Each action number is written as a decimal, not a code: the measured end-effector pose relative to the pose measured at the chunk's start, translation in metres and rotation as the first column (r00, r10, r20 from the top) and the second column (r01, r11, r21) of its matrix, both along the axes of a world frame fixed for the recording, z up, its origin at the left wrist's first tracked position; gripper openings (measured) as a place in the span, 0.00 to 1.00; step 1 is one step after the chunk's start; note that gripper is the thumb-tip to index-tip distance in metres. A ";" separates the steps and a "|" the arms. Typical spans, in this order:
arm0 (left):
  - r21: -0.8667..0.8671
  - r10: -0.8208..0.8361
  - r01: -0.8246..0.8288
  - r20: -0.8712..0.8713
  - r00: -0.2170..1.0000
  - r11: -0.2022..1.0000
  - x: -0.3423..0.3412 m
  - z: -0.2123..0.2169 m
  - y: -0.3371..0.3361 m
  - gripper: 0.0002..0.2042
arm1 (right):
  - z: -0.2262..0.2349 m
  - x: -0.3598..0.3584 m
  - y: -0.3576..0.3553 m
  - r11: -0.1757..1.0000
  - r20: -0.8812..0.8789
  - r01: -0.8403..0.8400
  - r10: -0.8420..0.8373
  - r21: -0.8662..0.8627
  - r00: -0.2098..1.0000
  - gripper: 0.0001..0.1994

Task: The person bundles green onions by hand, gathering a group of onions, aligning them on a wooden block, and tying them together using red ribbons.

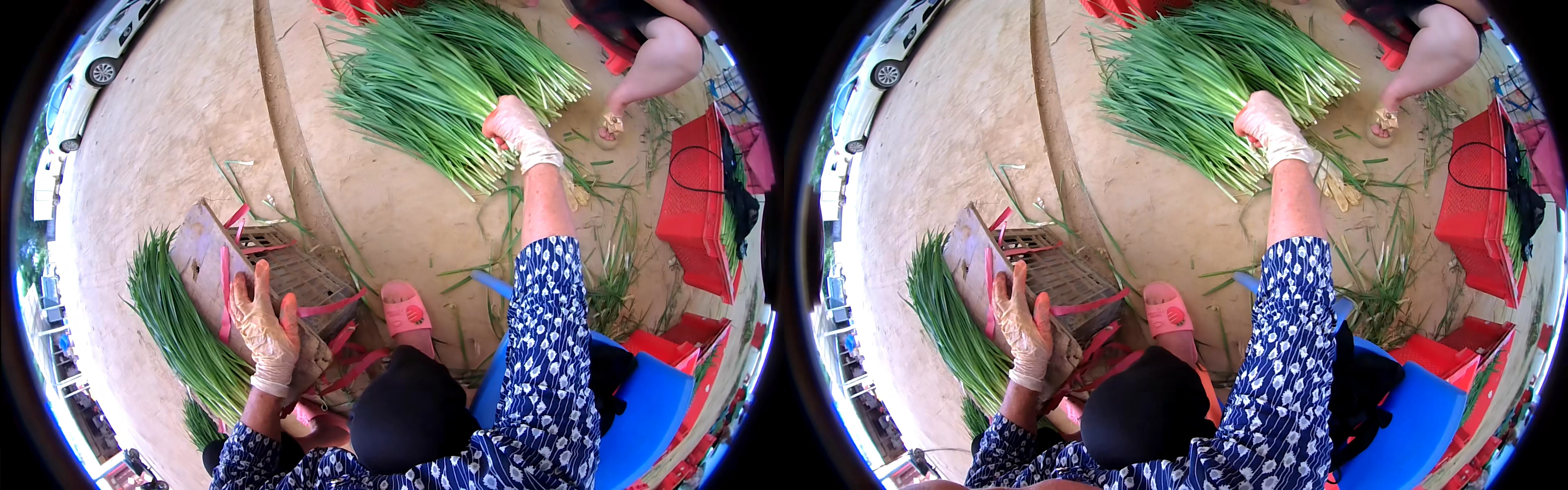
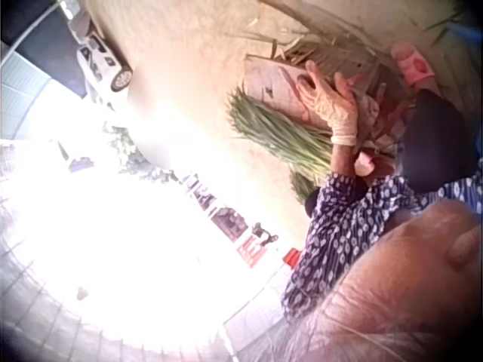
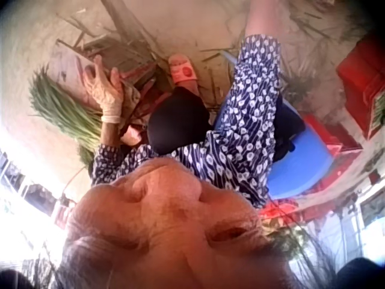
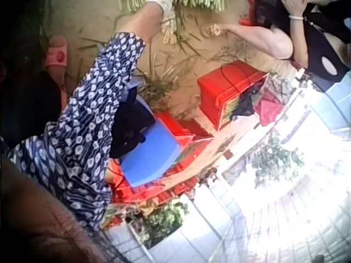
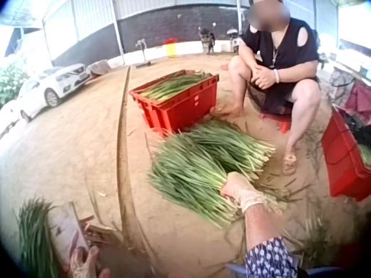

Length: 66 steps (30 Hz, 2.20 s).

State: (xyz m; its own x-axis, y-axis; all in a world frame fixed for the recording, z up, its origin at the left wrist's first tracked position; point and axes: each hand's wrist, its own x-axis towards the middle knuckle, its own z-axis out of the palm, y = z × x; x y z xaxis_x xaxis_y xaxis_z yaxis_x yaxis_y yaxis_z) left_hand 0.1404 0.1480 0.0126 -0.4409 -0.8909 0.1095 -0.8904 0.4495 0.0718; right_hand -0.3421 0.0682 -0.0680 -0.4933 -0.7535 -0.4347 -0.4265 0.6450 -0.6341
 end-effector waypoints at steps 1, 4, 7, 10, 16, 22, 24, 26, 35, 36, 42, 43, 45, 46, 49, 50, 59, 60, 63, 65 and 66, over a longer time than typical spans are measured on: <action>0.001 0.005 -0.005 -0.010 1.000 1.000 0.000 -0.002 -0.001 0.29 | -0.016 0.003 0.003 0.999 -0.140 -0.033 0.032 -0.005 0.990 0.05; 0.001 0.018 -0.018 -0.032 0.999 1.000 0.003 -0.005 -0.002 0.30 | -0.078 0.014 0.013 0.997 -0.464 -0.076 0.065 -0.005 0.883 0.09; 0.002 0.036 -0.036 -0.046 0.998 0.999 0.003 -0.002 -0.001 0.30 | -0.116 0.033 0.027 0.992 -0.605 -0.109 0.124 0.063 0.787 0.10; 0.005 0.055 -0.055 -0.055 0.997 0.998 0.005 -0.003 -0.001 0.31 | -0.137 0.047 0.028 0.993 -0.659 -0.091 0.114 0.069 0.744 0.08; 0.007 0.064 -0.064 -0.057 0.996 0.998 0.005 -0.005 -0.005 0.31 | -0.152 0.046 0.033 0.994 -0.759 -0.106 0.063 -0.009 0.649 0.03; 0.003 0.077 -0.077 -0.058 0.995 0.997 0.011 -0.007 -0.003 0.32 | -0.089 0.032 0.010 0.988 -0.667 -0.132 0.152 0.081 0.729 0.06; -0.009 0.093 -0.094 -0.063 0.994 0.996 0.013 -0.009 -0.001 0.33 | -0.065 0.035 0.003 0.982 -0.547 -0.116 0.178 0.146 0.818 0.08; -0.014 0.107 -0.108 -0.064 0.992 0.994 0.015 -0.014 0.000 0.33 | -0.045 0.048 0.002 0.983 -0.450 -0.051 0.127 0.178 0.884 0.09; -0.049 0.178 -0.180 -0.044 0.983 0.982 0.019 -0.017 0.002 0.31 | -0.031 0.110 0.047 0.935 0.862 0.348 -0.119 -0.070 0.493 0.12; -0.058 0.174 -0.177 -0.049 0.983 0.982 0.019 -0.017 0.001 0.30 | -0.025 0.119 0.052 0.917 0.931 0.398 -0.131 -0.017 0.342 0.14; -0.004 0.223 -0.224 -0.076 0.972 0.975 0.020 -0.016 0.004 0.31 | 0.007 0.172 0.082 0.904 0.978 0.426 0.067 0.024 -0.196 0.14; 0.002 0.226 -0.226 -0.076 0.971 0.974 0.019 -0.014 0.004 0.31 | 0.013 0.177 0.088 0.902 0.955 0.432 0.113 0.017 -0.275 0.13; -0.002 0.231 -0.232 -0.079 0.970 0.973 0.021 -0.017 0.006 0.31 | 0.029 0.190 0.099 0.904 0.908 0.426 0.147 0.038 -0.393 0.13; -0.013 0.228 -0.230 -0.082 0.970 0.973 0.022 -0.019 0.006 0.32 | 0.036 0.195 0.103 0.911 0.882 0.412 0.183 0.014 -0.434 0.13; 0.037 0.227 -0.225 -0.101 0.969 0.974 0.023 -0.023 0.005 0.32 | 0.064 0.213 0.118 0.934 0.842 0.358 0.200 -0.009 -0.501 0.15; 0.071 0.220 -0.213 -0.109 0.969 0.974 0.017 -0.021 0.005 0.33 | 0.073 0.213 0.126 0.937 0.839 0.348 0.201 -0.015 -0.505 0.16; 0.630 0.568 0.281 -0.776 0.275 0.724 0.007 0.076 0.035 0.21 | 0.153 0.253 0.154 0.937 0.914 0.164 0.338 -0.307 -0.223 0.15; 0.554 0.512 0.256 -0.831 0.215 0.792 0.003 0.088 0.041 0.19 | 0.156 0.250 0.159 0.930 0.919 0.149 0.358 -0.335 -0.167 0.15; 0.316 0.316 0.074 -0.949 0.014 0.946 0.005 0.119 0.047 0.09 | 0.175 0.255 0.177 0.927 0.929 0.070 0.370 -0.369 -0.001 0.16; 0.049 0.069 -0.069 -0.943 0.326 0.996 0.015 0.140 0.037 0.13 | 0.193 0.262 0.191 0.920 0.917 0.005 0.389 -0.391 0.090 0.17; -0.094 -0.028 -0.110 -0.872 0.489 0.989 0.022 0.150 0.035 0.15 | 0.201 0.267 0.198 0.922 0.915 -0.032 0.388 -0.387 0.111 0.18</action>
State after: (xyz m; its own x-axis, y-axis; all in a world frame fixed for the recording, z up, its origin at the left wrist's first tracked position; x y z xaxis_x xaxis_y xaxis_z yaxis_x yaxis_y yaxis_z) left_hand 0.1628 0.1834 0.1626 -0.0225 -0.8535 0.5207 -0.4228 0.4800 0.7686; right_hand -0.0751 0.2662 0.1325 0.4012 -0.8916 -0.2099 0.5618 0.4205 -0.7124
